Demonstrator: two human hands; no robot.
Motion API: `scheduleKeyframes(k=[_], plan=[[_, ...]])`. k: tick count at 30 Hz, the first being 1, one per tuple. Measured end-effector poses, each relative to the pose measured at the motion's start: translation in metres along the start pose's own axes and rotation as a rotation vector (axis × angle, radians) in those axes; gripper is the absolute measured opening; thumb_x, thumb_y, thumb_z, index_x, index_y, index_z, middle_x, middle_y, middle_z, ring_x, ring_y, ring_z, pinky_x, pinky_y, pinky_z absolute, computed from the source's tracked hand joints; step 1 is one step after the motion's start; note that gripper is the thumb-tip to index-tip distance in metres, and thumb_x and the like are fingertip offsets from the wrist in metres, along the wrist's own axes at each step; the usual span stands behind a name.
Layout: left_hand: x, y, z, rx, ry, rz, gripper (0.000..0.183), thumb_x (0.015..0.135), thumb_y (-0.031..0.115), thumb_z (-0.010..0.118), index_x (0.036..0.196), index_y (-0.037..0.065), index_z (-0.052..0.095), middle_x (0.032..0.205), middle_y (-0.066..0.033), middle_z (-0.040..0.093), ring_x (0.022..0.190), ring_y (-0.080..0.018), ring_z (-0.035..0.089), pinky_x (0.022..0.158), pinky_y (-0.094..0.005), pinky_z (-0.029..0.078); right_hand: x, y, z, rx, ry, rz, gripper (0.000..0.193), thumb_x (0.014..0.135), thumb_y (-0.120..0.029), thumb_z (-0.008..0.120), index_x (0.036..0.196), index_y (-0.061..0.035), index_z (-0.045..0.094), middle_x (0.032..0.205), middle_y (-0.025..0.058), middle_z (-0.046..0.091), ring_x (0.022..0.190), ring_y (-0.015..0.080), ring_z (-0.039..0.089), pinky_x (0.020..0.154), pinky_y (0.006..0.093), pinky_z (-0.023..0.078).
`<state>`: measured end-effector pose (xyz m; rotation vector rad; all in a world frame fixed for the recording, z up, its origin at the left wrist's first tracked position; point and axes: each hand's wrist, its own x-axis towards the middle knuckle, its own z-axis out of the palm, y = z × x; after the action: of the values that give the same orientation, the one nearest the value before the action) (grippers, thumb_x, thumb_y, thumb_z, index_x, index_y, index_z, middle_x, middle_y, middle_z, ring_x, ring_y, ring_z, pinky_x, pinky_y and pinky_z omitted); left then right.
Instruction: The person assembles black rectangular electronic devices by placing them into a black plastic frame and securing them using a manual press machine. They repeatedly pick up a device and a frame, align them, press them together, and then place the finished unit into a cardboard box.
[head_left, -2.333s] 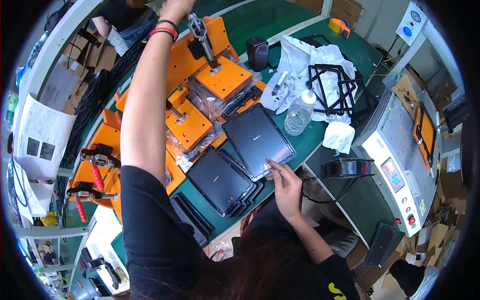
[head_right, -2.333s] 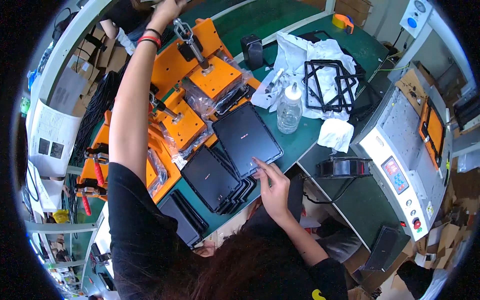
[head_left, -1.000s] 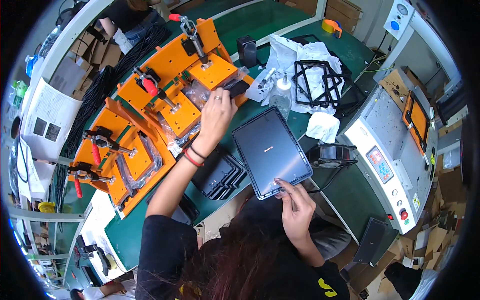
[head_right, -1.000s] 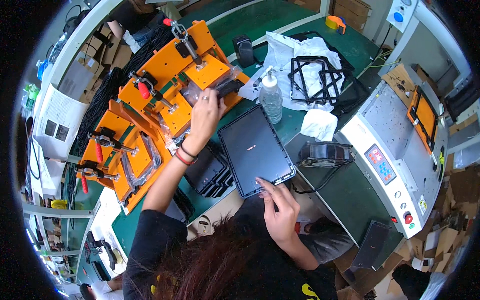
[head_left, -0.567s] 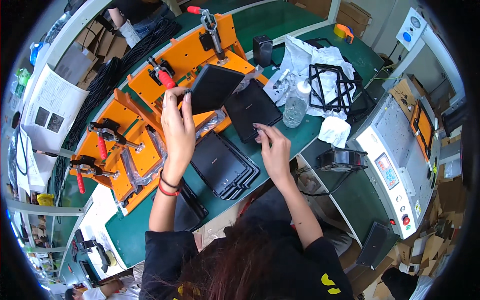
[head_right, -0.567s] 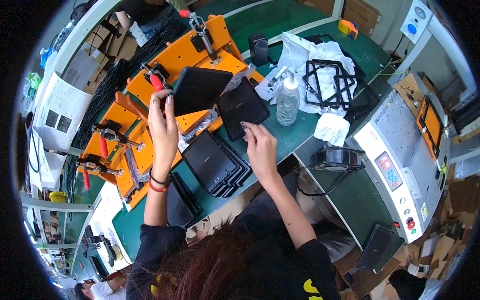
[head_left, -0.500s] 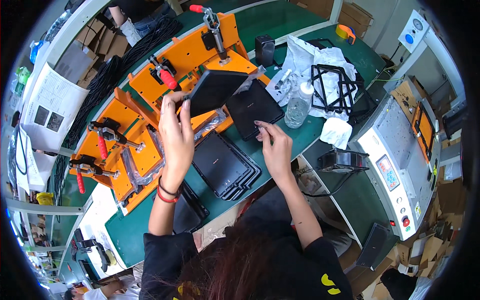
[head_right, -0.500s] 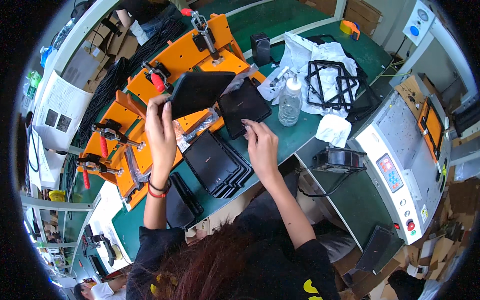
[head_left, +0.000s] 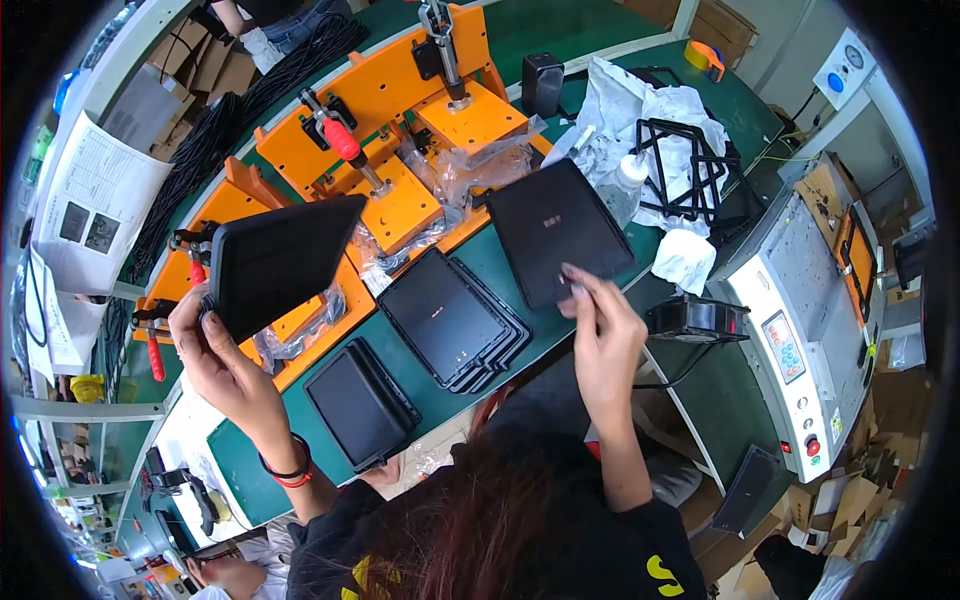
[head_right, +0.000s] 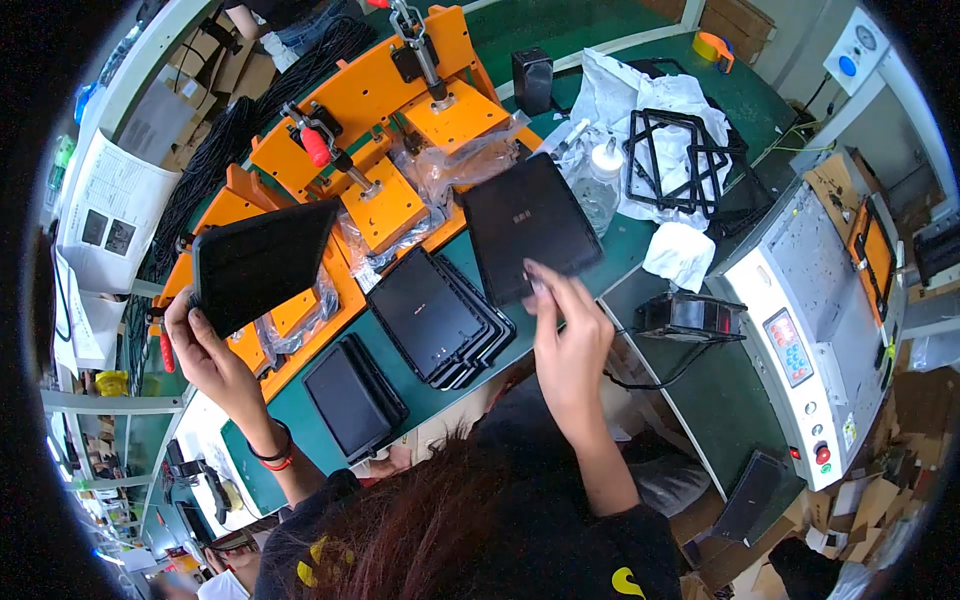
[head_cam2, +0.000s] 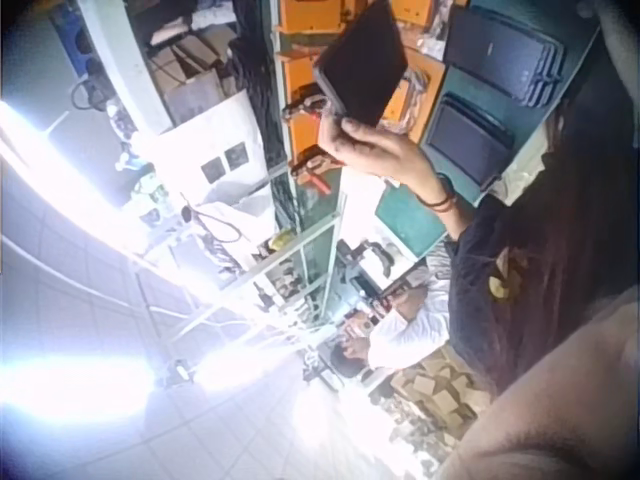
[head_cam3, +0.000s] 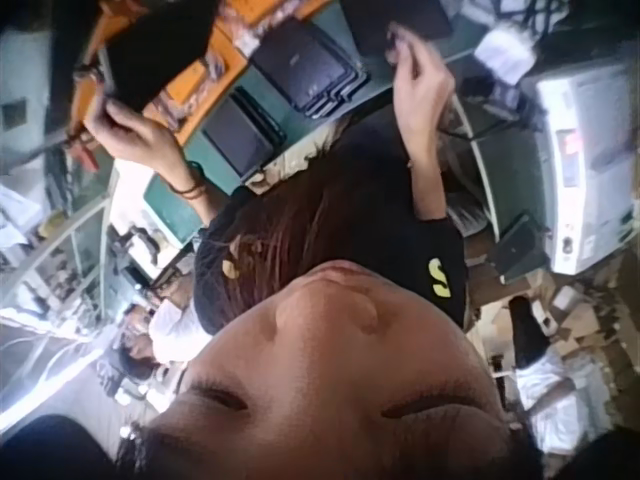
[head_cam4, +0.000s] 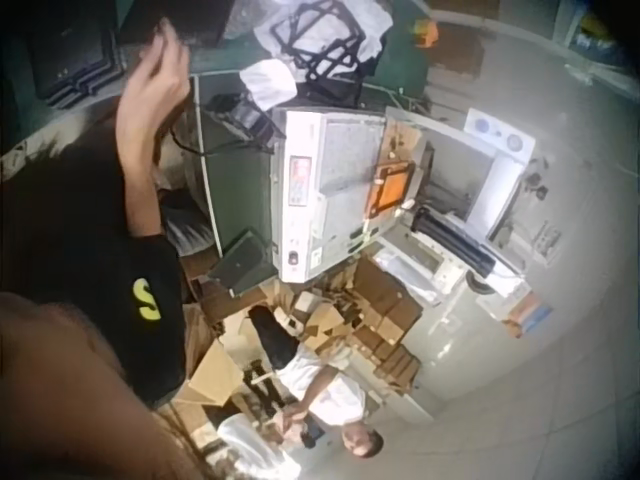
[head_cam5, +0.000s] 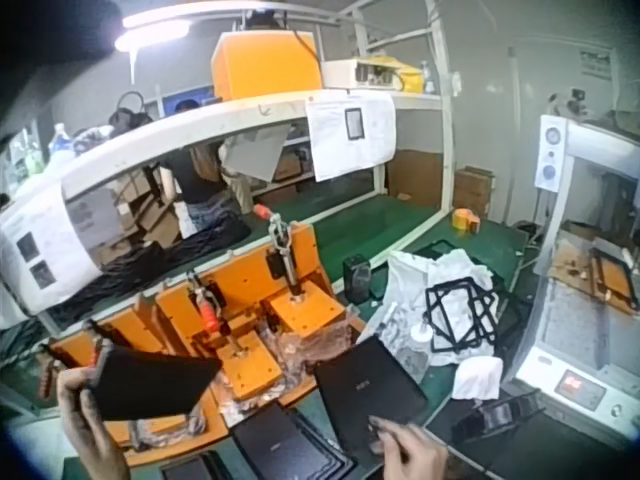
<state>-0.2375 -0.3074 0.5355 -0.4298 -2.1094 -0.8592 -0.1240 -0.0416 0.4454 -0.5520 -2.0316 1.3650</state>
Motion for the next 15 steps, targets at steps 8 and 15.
scheduleKeyframes(k=[8,15], plan=[[-0.004,-0.014,-0.016,0.059,0.079,0.015,0.018,0.097,0.008,0.042,0.106,-0.005,0.052,0.102,-0.0131,0.057,0.096,-0.0213,0.054,0.091,-0.0311,0.040,0.068,0.061,0.076,0.173,-0.030,0.019,0.019,0.091,-0.008,0.052,0.098,0.0037,0.065,0.075,0.0154,0.065,0.066,0.0204,0.066,0.062,0.0301,0.050],[-0.009,-0.023,-0.017,0.081,0.091,-0.024,0.020,0.097,0.008,0.041,0.106,-0.004,0.053,0.104,-0.0135,0.057,0.099,-0.0220,0.053,0.093,-0.0321,0.038,0.111,0.101,0.116,0.161,-0.083,-0.032,0.020,0.092,-0.006,0.051,0.102,0.0038,0.065,0.078,0.0102,0.068,0.072,0.0136,0.066,0.067,0.0254,0.052]])
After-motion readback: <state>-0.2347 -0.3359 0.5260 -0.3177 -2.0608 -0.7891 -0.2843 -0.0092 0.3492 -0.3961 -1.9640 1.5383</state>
